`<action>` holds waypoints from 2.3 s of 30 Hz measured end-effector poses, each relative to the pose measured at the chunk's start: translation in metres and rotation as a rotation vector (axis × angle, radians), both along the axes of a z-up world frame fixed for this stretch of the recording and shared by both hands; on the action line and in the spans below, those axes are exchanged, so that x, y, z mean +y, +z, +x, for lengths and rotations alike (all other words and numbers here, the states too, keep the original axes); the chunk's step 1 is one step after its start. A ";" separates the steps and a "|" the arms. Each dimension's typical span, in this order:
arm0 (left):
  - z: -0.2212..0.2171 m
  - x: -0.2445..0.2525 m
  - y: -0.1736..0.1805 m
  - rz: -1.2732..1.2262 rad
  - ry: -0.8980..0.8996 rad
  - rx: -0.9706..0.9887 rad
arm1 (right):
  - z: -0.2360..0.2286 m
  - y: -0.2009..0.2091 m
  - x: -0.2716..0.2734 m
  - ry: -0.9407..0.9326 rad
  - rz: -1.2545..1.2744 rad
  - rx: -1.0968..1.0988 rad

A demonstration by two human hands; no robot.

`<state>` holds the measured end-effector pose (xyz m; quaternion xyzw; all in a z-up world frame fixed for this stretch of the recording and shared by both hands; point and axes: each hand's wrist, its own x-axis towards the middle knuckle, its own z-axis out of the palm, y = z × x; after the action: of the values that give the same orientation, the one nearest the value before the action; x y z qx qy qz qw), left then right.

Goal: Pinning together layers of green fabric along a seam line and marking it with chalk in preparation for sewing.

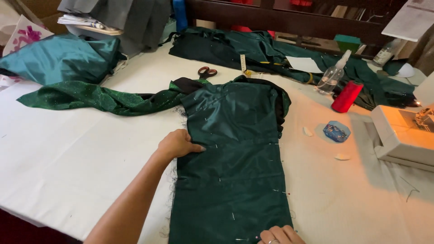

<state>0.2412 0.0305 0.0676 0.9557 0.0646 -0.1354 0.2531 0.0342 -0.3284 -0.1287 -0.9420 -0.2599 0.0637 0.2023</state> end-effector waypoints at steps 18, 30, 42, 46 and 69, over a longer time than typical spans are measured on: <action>-0.145 -0.121 0.024 -0.123 -0.397 0.103 | -0.035 0.132 -0.328 -0.172 -0.626 -0.289; -0.097 -0.087 0.017 -0.114 -1.275 -0.671 | -0.065 0.256 -0.174 -0.770 -0.271 -0.107; -0.068 -0.124 -0.009 -0.226 -1.448 -0.668 | -0.007 0.211 0.024 -0.176 0.040 0.136; -0.058 -0.123 0.000 -0.298 -1.415 -0.579 | -0.005 0.195 0.024 -0.257 0.061 0.241; -0.005 -0.157 0.011 -0.434 -1.279 0.129 | 0.044 0.193 -0.029 -0.787 0.752 0.358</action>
<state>0.2364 -0.1265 0.0791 0.7234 -0.5272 -0.3253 0.3049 0.0782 -0.3570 0.0638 -0.8057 0.1439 0.0454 0.5728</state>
